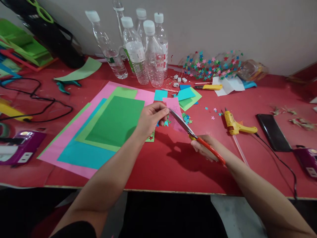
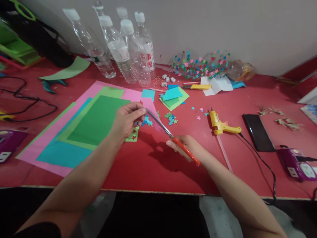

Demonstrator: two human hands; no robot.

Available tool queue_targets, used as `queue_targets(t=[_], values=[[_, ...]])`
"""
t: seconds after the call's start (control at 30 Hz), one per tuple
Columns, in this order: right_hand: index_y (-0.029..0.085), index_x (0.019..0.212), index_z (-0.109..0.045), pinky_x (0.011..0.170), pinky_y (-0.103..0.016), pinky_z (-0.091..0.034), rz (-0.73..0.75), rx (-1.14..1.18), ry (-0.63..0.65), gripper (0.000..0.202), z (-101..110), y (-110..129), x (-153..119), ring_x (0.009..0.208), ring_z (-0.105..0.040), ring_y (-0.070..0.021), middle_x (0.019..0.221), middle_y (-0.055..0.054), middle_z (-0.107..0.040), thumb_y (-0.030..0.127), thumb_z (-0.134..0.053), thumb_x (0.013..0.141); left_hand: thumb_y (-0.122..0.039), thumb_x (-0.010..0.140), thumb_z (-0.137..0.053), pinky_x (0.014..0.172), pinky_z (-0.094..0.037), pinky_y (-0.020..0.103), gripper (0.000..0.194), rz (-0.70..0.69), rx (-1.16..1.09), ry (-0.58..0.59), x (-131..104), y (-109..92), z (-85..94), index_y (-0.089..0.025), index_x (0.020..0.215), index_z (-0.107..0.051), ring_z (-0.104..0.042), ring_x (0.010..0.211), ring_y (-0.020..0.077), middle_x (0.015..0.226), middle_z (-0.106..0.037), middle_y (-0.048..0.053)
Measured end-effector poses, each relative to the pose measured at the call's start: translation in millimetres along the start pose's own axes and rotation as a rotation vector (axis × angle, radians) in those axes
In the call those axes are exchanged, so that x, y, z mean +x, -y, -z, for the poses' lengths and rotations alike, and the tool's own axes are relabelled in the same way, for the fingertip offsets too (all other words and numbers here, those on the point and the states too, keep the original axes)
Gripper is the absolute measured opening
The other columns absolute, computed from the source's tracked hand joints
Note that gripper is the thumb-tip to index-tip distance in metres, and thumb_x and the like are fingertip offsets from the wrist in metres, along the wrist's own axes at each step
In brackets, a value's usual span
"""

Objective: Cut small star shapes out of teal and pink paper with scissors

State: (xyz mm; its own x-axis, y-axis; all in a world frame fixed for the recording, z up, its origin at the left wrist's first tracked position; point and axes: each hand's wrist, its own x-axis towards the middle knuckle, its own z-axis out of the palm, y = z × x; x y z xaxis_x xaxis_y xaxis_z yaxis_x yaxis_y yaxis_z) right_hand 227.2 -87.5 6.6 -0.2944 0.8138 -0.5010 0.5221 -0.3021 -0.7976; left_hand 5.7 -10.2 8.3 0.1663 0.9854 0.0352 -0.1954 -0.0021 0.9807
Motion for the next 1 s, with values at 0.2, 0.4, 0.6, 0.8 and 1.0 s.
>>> queue_targets(t=[0.2, 0.4, 0.6, 0.8, 1.0], values=[[0.019, 0.062, -0.045, 0.032, -0.018, -0.029, 0.024, 0.027, 0.012, 0.043, 1.2, -0.2, -0.2, 0.031, -0.036, -0.0063, 0.043, 0.008, -0.035, 0.057, -0.056, 0.079, -0.026, 0.073, -0.066, 0.038, -0.036, 0.018, 0.016, -0.032, -0.006, 0.011, -0.3, 1.9, -1.9, -0.017, 0.063, -0.058, -0.046, 0.039, 0.0047, 0.050, -0.055, -0.003], [0.018, 0.065, -0.048, 0.035, -0.019, -0.033, -0.010, 0.026, 0.044, 0.038, 3.2, 1.5, 0.9, 0.030, -0.037, -0.0064, 0.040, 0.009, -0.037, 0.052, -0.052, 0.082, -0.027, 0.078, -0.063, 0.044, -0.041, 0.018, 0.019, -0.067, 0.039, 0.006, -2.8, 6.1, -6.0, -0.016, 0.063, -0.056, -0.050, 0.043, 0.0054, 0.053, -0.057, -0.003], [0.018, 0.067, -0.049, 0.034, -0.019, -0.033, 0.021, 0.018, 0.041, 0.035, 2.6, 1.4, -1.7, 0.031, -0.039, -0.0062, 0.044, 0.008, -0.039, 0.050, -0.053, 0.083, -0.027, 0.078, -0.063, 0.046, -0.041, 0.017, 0.020, -0.053, -0.030, -0.018, -5.7, 14.9, -10.3, -0.017, 0.064, -0.054, -0.050, 0.045, 0.0051, 0.055, -0.056, -0.004], [0.018, 0.067, -0.049, 0.034, -0.018, -0.032, 0.032, -0.001, 0.049, 0.037, 1.8, 5.5, -3.3, 0.032, -0.039, -0.0061, 0.046, 0.007, -0.040, 0.051, -0.054, 0.082, -0.026, 0.078, -0.063, 0.044, -0.039, 0.017, 0.019, -0.031, -0.073, -0.004, -6.9, 15.7, -11.8, -0.017, 0.064, -0.055, -0.049, 0.045, 0.0050, 0.054, -0.056, -0.004], [0.018, 0.066, -0.050, 0.034, -0.019, -0.032, 0.026, 0.002, 0.036, 0.040, 2.3, 1.4, -1.1, 0.033, -0.039, -0.0062, 0.046, 0.007, -0.040, 0.054, -0.054, 0.082, -0.026, 0.077, -0.063, 0.044, -0.039, 0.017, 0.019, -0.027, -0.037, -0.001, -7.4, 15.2, -11.4, -0.017, 0.062, -0.056, -0.048, 0.045, 0.0051, 0.053, -0.056, -0.004]])
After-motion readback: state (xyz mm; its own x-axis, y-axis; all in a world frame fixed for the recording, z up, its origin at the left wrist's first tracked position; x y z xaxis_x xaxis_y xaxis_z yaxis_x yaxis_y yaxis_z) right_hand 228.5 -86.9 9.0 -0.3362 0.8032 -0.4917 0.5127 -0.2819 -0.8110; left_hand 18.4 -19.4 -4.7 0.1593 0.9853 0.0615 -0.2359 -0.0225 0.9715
